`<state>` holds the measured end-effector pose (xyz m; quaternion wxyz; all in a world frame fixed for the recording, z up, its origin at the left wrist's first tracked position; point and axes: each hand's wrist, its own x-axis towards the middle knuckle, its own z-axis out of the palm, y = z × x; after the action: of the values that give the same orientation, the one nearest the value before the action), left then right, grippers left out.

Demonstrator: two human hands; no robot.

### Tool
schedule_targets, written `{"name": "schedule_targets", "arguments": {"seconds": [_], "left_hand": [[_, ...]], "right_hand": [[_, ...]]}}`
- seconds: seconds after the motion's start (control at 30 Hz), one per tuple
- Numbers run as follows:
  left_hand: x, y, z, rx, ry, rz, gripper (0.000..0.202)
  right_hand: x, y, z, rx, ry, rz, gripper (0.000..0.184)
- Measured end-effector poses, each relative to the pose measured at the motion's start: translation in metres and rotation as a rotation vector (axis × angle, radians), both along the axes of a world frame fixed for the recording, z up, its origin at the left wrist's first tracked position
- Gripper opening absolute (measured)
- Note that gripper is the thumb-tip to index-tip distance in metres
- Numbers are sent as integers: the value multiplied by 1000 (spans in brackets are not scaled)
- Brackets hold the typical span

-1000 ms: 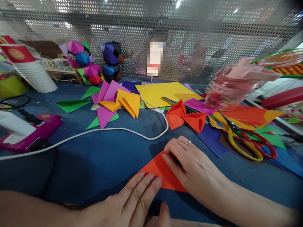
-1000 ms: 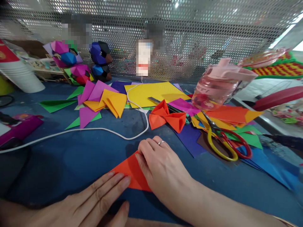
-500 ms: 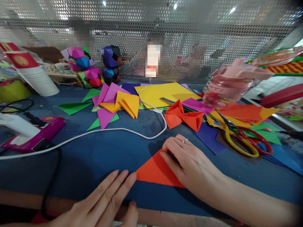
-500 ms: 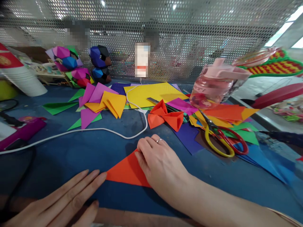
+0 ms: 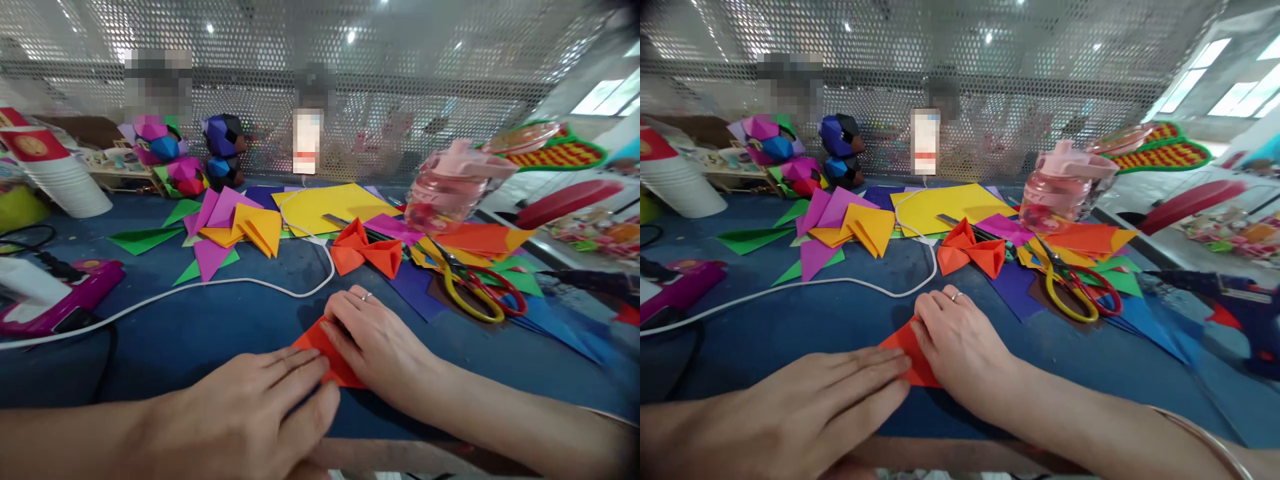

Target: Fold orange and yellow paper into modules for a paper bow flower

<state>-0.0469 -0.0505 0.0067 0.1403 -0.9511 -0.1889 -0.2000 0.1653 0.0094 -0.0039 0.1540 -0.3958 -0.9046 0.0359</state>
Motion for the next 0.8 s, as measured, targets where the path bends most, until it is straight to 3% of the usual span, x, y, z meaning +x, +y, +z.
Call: {"name": "schedule_targets", "arguments": {"seconds": [0.1, 0.33, 0.47, 0.6, 0.73, 0.8], "left_hand": [[9, 13, 0, -94, 19, 4, 41], [6, 22, 2, -191, -158, -33, 41], [2, 23, 1, -174, -266, 27, 31], [0, 22, 2, -147, -283, 22, 36], [0, 22, 1, -144, -291, -2, 40], [-1, 22, 0, -178, -285, -23, 42]], "right_hand": [[0, 0, 1, 11, -14, -3, 16], [1, -2, 1, 24, -33, -7, 15], [1, -3, 1, 30, -62, -7, 16], [0, -5, 2, 28, -68, -36, 10], [-13, -7, 8, 111, -177, -80, 32], [-25, -7, 11, 193, -225, -75, 33]]}}
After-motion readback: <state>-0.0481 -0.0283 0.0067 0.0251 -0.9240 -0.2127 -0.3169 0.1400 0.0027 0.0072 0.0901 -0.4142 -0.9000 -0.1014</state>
